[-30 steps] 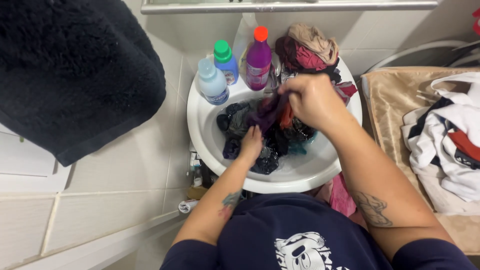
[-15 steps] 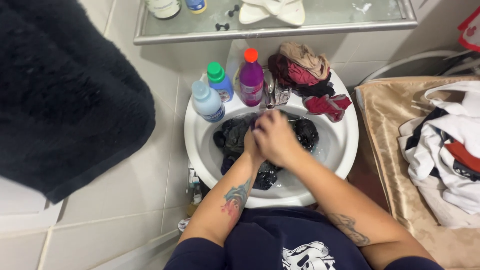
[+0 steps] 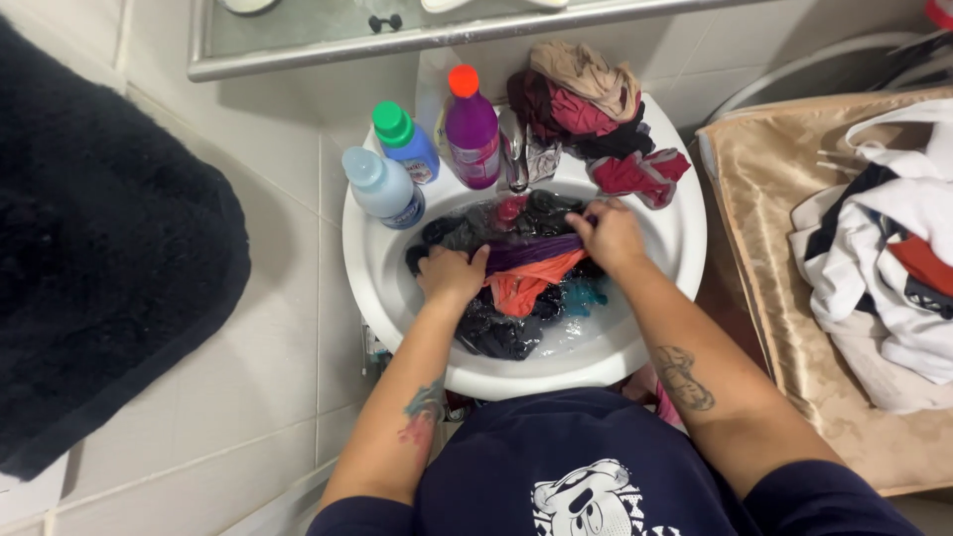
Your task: The person washes various garments by hand in a sink, scrubbing and rinsing them in soapy water. After washing each item, they place it on the counter next to the sink.
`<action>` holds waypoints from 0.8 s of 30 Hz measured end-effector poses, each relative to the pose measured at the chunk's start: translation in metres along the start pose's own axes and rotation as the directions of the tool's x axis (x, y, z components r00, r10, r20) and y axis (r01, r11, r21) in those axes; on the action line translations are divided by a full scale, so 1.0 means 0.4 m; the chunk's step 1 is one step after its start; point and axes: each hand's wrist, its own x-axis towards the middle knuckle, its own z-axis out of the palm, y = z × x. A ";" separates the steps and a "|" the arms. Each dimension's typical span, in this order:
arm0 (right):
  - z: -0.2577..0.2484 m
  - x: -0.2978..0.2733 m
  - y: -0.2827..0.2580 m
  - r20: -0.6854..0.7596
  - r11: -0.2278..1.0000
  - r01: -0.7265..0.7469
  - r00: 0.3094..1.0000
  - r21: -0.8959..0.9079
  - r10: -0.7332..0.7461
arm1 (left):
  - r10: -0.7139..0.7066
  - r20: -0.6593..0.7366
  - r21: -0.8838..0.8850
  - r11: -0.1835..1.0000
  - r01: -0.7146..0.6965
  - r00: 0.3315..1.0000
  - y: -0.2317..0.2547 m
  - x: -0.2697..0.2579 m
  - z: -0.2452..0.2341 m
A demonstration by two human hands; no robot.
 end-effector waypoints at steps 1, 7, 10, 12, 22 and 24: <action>0.029 -0.009 -0.009 0.005 1.000 0.001 1.000 -0.012 -0.001 | 0.090 -0.189 -0.011 0.996 -0.093 0.978 -0.014 -0.011 0.024; 0.154 -0.121 -0.048 0.371 0.929 0.238 0.921 -0.285 -0.122 | 0.584 -0.192 0.107 0.811 -0.575 0.789 -0.091 -0.016 0.236; 0.170 -0.132 0.005 0.490 0.907 0.337 0.853 -0.252 -0.181 | 0.638 -0.055 0.231 0.757 -0.612 0.768 -0.120 -0.039 0.279; 0.181 -0.107 0.026 0.532 0.877 0.385 0.826 -0.288 -0.188 | 0.606 0.053 0.221 0.768 -0.601 0.794 -0.113 -0.036 0.268; -0.178 0.006 -0.353 0.110 0.911 0.225 0.955 0.347 -0.277 | 0.147 -0.315 -0.454 0.844 -0.285 0.938 -0.112 0.139 0.287; -0.298 -0.008 -0.469 0.017 0.836 0.276 0.947 0.475 -0.322 | 0.059 -0.184 -0.717 0.674 -0.175 0.981 -0.110 0.160 0.281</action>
